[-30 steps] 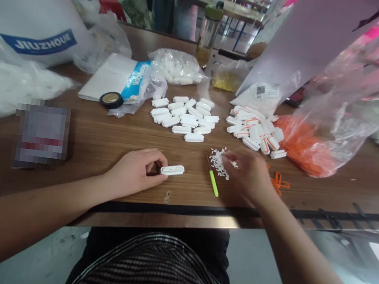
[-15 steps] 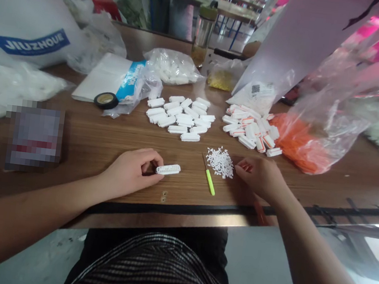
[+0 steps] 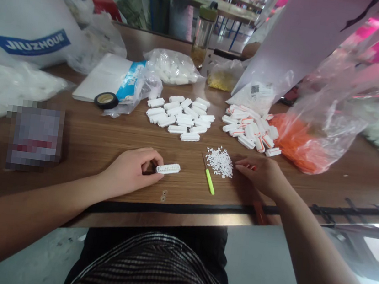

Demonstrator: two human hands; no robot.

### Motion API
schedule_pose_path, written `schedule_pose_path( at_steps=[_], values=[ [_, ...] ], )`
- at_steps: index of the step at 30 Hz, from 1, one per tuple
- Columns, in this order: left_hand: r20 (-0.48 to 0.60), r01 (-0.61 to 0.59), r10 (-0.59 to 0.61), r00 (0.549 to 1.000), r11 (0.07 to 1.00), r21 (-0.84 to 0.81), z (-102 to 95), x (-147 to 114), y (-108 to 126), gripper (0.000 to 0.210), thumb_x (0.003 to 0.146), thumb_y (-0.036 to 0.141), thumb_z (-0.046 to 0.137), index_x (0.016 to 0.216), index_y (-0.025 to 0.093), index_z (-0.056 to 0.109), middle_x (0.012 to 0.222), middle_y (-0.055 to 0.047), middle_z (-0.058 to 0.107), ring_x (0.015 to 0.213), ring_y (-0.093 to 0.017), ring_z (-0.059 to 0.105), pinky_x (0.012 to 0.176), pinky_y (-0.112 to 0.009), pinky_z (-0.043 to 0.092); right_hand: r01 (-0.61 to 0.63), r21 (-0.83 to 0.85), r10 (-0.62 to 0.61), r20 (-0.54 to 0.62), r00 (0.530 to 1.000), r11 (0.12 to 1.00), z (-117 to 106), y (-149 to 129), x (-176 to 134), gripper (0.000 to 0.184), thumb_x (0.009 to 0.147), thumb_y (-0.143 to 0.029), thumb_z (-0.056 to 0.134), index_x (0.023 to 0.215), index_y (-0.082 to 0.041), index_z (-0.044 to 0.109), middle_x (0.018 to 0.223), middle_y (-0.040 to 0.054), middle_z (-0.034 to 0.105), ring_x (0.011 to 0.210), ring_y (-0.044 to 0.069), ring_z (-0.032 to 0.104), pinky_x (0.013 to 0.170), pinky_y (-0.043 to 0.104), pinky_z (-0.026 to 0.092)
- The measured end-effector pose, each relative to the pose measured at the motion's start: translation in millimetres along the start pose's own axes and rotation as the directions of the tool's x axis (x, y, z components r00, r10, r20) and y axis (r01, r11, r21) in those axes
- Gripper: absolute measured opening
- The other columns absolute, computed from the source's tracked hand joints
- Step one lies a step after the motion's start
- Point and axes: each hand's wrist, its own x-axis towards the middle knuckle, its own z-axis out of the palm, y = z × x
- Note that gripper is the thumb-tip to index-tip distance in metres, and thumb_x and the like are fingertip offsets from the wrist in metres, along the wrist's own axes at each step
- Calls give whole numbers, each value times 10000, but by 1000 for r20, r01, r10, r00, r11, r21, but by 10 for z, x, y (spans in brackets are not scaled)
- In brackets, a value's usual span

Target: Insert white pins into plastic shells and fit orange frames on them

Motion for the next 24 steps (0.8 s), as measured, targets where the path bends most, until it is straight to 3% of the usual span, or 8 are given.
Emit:
schedule_pose_path(
  at_steps=[6, 11, 14, 17, 20, 24],
  values=[
    [-5, -11, 11, 1000, 1000, -13, 4, -11, -6, 92, 777, 274, 649, 845, 215, 629, 704, 30, 530, 619, -120, 483, 618, -276, 375, 121, -178, -118, 28, 993, 977, -28, -79, 22, 156, 783, -343, 641, 821, -229, 742, 825, 44, 741, 761, 250, 678, 709, 384, 501],
    [-7, 0, 0, 1000, 999, -34, 7, -22, 2, 96, 776, 274, 649, 853, 220, 630, 723, 29, 543, 624, -121, 492, 616, -278, 376, 153, -140, -158, -22, 987, 978, 9, -588, -37, 174, 807, -363, 625, 734, -223, 700, 721, 39, 700, 668, 216, 638, 628, 352, 465],
    [-14, 2, -3, 1000, 999, -36, 11, -23, -4, 91, 775, 272, 650, 847, 220, 629, 727, 29, 543, 630, -121, 495, 622, -281, 378, 326, 76, -326, -11, 945, 942, 141, -1011, -109, 155, 838, -353, 622, 760, -225, 661, 790, 23, 696, 723, 177, 629, 688, 321, 476],
    [-20, -10, 9, 1000, 999, -39, 20, -22, -18, 87, 781, 274, 649, 849, 224, 630, 725, 30, 540, 636, -122, 495, 627, -283, 376, 472, 237, -492, 32, 870, 849, 332, -1328, -128, 116, 872, -298, 592, 796, -222, 633, 826, 23, 664, 766, 161, 602, 736, 317, 475],
    [-25, -23, 22, 999, 999, -43, 28, -21, -30, 88, 782, 263, 648, 859, 226, 629, 729, 31, 543, 641, -122, 496, 626, -281, 373, 546, 267, -569, 15, 822, 794, 490, -1474, -92, 81, 888, -261, 578, 838, -223, 628, 880, 31, 643, 837, 171, 586, 796, 342, 468],
    [-25, -25, 24, 999, 999, -38, 29, -21, -28, 90, 785, 266, 647, 865, 227, 631, 734, 30, 546, 648, -125, 499, 620, -282, 369, 588, 241, -609, 18, 793, 772, 567, -1517, -55, 71, 892, -228, 568, 853, -223, 626, 894, 34, 633, 881, 182, 569, 844, 364, 455]
  ],
)
